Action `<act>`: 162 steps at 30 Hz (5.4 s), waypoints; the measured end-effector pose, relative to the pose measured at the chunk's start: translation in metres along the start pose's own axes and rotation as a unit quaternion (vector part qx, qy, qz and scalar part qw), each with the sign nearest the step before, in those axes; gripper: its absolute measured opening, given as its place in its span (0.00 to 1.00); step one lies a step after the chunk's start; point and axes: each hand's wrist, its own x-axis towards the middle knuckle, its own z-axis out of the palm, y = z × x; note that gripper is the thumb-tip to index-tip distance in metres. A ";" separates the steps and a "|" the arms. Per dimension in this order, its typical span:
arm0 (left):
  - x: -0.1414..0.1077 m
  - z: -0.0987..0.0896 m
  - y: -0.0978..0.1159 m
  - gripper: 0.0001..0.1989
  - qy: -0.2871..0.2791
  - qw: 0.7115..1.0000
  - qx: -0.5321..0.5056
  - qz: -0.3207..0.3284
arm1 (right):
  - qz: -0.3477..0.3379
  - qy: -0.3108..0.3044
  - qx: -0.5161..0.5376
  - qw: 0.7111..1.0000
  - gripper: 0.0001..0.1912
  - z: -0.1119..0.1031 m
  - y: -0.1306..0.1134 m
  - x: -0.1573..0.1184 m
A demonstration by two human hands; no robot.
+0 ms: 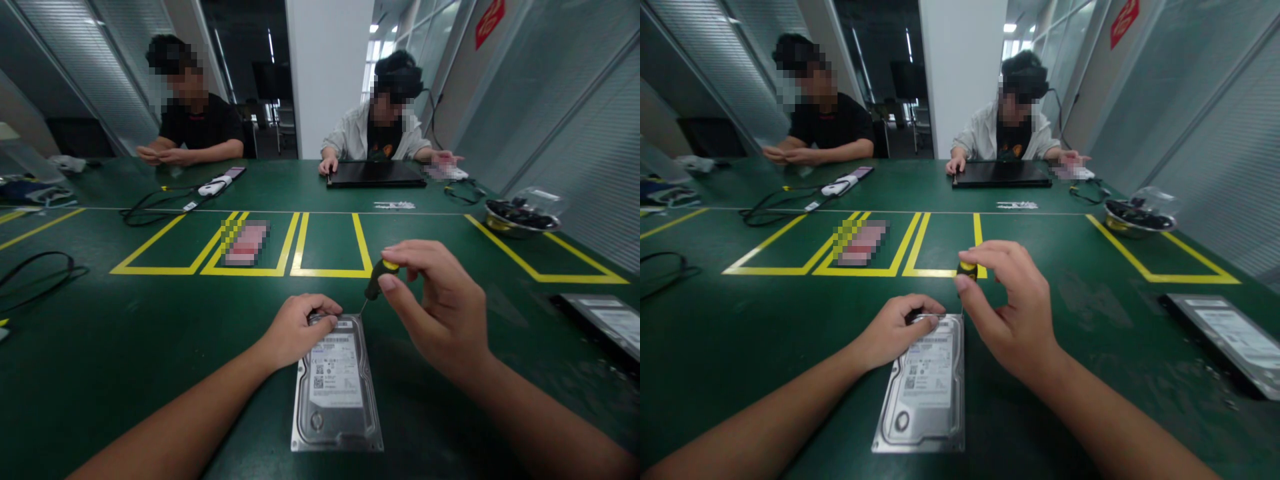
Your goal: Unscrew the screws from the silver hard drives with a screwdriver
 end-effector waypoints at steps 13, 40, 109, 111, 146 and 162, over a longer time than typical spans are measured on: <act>0.000 0.000 0.000 0.09 0.001 1.000 -0.009 0.005 | -0.008 -0.006 -0.002 1.000 0.13 0.000 0.000 0.001; 0.000 0.001 -0.001 0.09 0.001 1.000 -0.010 0.000 | 0.022 0.010 0.028 0.999 0.15 0.001 0.002 -0.005; 0.001 0.000 0.000 0.09 0.000 1.000 -0.008 -0.001 | -0.012 0.012 -0.013 1.000 0.12 0.000 0.001 0.000; 0.001 0.000 0.000 0.09 0.001 1.000 -0.008 -0.003 | -0.017 0.009 -0.021 1.000 0.12 -0.001 0.000 0.001; 0.001 0.000 0.000 0.09 -0.001 1.000 -0.003 -0.001 | 0.006 -0.004 -0.007 1.000 0.14 -0.002 0.002 0.000; 0.001 0.000 0.000 0.10 -0.003 1.000 -0.005 -0.003 | 0.008 -0.004 -0.005 1.000 0.14 -0.002 0.002 -0.001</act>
